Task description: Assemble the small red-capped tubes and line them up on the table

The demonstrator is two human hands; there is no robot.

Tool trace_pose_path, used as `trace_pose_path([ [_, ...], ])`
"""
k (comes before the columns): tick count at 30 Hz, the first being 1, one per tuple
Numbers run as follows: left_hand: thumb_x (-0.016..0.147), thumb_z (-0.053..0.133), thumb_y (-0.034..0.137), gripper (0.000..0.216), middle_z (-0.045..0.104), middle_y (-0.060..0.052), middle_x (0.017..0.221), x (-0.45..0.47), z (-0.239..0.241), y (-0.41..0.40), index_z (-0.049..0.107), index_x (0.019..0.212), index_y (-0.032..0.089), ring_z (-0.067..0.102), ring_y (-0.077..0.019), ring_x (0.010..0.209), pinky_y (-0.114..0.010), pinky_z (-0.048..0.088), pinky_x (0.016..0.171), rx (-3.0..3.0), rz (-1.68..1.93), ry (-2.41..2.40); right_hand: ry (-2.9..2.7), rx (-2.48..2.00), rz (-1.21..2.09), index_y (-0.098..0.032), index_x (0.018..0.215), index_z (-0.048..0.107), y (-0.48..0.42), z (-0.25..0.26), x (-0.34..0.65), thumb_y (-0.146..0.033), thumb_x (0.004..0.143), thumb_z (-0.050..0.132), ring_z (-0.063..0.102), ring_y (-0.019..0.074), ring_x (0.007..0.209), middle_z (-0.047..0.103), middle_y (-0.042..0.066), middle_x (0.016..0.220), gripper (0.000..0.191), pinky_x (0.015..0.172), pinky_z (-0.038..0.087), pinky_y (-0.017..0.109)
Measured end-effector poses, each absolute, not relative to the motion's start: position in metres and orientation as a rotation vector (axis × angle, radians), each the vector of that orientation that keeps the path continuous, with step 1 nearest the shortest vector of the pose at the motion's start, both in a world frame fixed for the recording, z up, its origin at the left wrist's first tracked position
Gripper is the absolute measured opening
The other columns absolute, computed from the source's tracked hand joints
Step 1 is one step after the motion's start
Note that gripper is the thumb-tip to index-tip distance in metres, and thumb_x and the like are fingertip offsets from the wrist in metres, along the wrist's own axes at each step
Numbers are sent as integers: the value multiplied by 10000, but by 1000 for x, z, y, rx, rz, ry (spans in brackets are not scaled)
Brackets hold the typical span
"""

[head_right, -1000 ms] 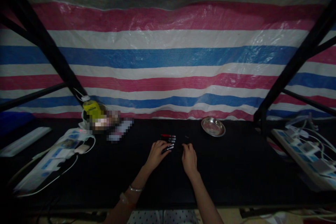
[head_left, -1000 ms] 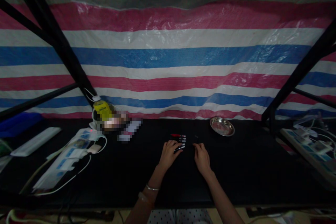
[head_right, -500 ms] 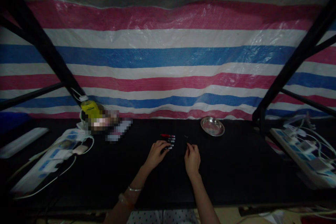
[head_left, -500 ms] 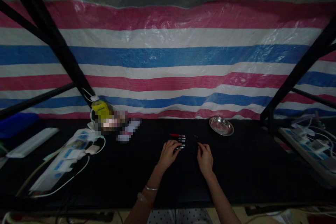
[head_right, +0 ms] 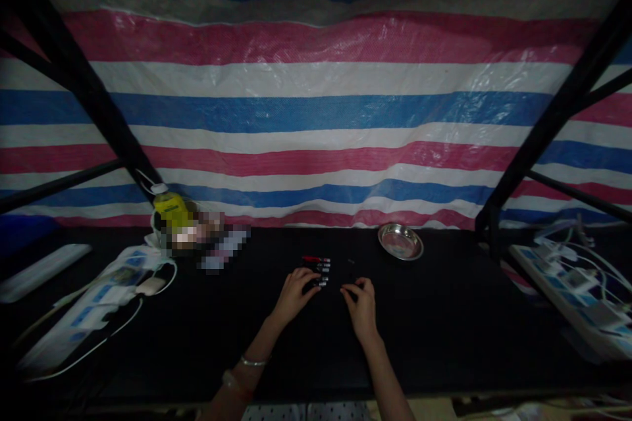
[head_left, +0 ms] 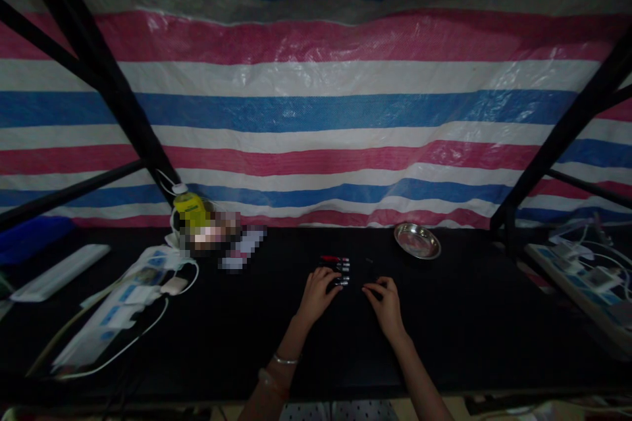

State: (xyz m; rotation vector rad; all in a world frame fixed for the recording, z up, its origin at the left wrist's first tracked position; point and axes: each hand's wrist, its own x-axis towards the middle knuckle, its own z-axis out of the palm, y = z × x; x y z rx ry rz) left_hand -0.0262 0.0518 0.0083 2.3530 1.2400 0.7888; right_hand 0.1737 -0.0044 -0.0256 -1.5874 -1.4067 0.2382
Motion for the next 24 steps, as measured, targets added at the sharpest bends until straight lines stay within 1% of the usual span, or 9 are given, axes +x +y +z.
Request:
trace_pose_path([
  [6,798,611,325,271,583,-26,1033,-26,6,51,623,1066,285,524,-202,1000,-359,409,848,2354,819,1248,-1451,-1658,203,-220,841,730,8,-15,177,-295,792,599,534,215,867,502,69,887,159,804,460,349],
  [10,792,618,326,269,573,-30,1030,-26,8,52,634,1058,295,521,-208,1000,-366,412,851,2353,827,1244,-1434,-1741,162,-211,859,716,23,-10,169,-275,769,623,515,226,881,481,73,901,145,775,454,337],
  [13,776,635,324,275,569,-40,1024,-26,7,52,641,1048,286,517,-216,992,-377,416,855,2353,840,1235,-1495,-1699,169,-229,878,705,36,-4,158,-271,773,618,502,223,888,477,68,902,143,769,446,327],
  [15,748,663,341,320,567,-48,1027,-26,6,52,635,1060,274,515,-223,991,-386,421,862,2344,861,1234,-1559,-1654,188,-242,877,704,44,-2,152,-270,774,616,491,221,889,483,63,893,137,774,439,328],
  [18,698,695,412,427,560,-56,1044,-26,6,51,616,1088,257,514,-231,992,-404,430,873,2317,933,1234,-1625,-1610,216,-248,873,709,52,-3,146,-275,783,607,476,221,878,492,61,868,138,776,429,335],
  [20,698,681,451,438,557,-58,1046,-26,6,51,614,1083,254,517,-229,987,-406,437,872,2294,991,1234,-1648,-1587,235,-251,875,713,54,-6,146,-283,795,595,471,216,865,494,59,852,146,775,425,337],
  [24,757,613,465,369,564,-62,1017,-25,9,50,619,1052,243,528,-219,962,-401,453,854,2231,1069,1274,-1674,-1562,255,-257,904,712,55,-14,148,-285,788,610,466,215,857,498,58,852,157,779,423,342],
])
